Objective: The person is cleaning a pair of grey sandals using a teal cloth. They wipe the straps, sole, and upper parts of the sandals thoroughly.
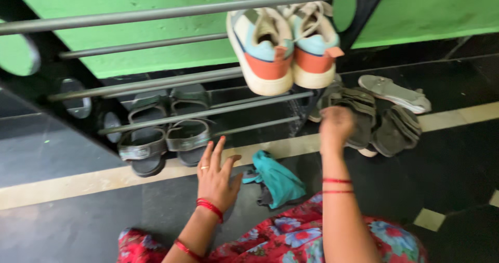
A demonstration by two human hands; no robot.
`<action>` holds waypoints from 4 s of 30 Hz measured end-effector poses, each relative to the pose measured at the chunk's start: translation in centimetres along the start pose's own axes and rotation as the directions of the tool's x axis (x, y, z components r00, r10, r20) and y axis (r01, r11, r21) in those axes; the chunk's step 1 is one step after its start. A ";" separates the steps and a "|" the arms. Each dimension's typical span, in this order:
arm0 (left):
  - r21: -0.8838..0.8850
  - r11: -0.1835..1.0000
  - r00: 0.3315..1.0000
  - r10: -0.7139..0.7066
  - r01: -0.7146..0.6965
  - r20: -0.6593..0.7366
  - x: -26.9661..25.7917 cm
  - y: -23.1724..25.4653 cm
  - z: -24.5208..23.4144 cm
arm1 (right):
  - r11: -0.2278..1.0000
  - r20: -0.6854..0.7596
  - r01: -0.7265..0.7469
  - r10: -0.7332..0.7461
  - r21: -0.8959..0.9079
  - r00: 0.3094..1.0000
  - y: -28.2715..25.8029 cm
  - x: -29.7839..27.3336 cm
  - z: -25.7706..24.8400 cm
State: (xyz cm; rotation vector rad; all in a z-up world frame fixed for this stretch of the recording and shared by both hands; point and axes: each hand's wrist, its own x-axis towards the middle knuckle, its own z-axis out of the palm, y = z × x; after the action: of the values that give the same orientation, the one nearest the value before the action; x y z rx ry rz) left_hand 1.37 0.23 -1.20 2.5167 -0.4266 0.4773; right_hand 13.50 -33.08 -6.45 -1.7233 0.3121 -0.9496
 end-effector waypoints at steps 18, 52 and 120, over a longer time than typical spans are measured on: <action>-0.036 0.998 0.998 0.055 -0.056 -0.039 0.5 0.1 -0.2 | -0.206 0.485 -0.522 0.730 0.828 0.482 4.9 2.3 -2.0; -0.843 -0.488 0.366 -0.759 0.226 0.538 -3.6 -2.3 -2.1 | 0.995 0.744 -0.065 0.102 -0.079 0.661 -5.4 -14.3 4.3; -0.779 -0.486 0.756 -0.309 0.396 0.577 -2.8 -2.5 -3.9 | 0.808 0.681 0.525 -0.544 0.268 0.491 -23.8 -20.1 2.5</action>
State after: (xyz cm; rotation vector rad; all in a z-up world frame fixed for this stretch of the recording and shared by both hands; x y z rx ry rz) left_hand -1.12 4.96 -0.36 0.6565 0.2004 -0.3170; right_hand -3.41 -9.87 5.85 -2.0690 -0.8392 -0.5698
